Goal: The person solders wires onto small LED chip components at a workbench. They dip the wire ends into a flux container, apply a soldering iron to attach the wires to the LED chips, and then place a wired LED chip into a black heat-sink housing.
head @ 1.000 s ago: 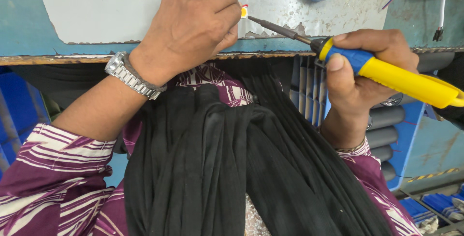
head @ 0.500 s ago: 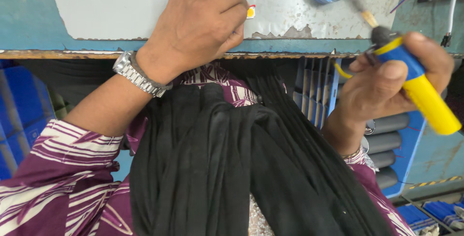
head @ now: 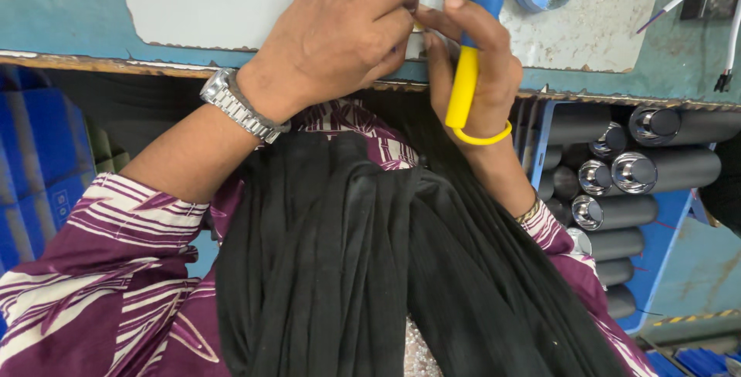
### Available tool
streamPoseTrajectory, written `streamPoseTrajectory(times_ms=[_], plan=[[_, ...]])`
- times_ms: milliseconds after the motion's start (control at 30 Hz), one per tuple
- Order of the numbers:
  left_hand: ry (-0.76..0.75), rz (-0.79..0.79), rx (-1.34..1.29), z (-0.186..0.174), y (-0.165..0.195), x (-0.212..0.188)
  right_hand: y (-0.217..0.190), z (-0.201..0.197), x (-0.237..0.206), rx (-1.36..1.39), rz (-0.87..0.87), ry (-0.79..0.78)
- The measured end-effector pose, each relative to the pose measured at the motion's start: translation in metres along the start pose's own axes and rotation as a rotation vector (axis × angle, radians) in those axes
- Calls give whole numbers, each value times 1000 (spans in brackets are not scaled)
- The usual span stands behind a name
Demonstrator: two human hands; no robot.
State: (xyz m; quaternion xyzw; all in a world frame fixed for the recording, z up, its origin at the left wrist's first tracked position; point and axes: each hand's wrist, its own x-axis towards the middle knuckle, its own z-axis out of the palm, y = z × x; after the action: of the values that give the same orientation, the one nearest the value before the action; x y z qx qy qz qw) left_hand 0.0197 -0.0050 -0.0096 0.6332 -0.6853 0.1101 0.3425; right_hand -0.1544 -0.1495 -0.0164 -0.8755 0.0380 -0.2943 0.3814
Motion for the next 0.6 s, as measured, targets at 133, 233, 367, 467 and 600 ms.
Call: streamPoseTrajectory(times_ms=[133, 233, 367, 467, 600], plan=[[-42, 0, -89, -6, -3, 2, 2, 3, 3, -77, -2, -4], [-82, 23, -207, -14, -10, 4, 3, 4, 2, -53, -2, 15], [-135, 18, -318, -20, -18, 4, 5, 5, 3, 0, 5, 21], [-155, 2, -358, -20, -19, 4, 5, 5, 5, 9, -14, 5], [-163, -8, -350, -21, -20, 2, 4, 2, 7, -12, -31, -16]])
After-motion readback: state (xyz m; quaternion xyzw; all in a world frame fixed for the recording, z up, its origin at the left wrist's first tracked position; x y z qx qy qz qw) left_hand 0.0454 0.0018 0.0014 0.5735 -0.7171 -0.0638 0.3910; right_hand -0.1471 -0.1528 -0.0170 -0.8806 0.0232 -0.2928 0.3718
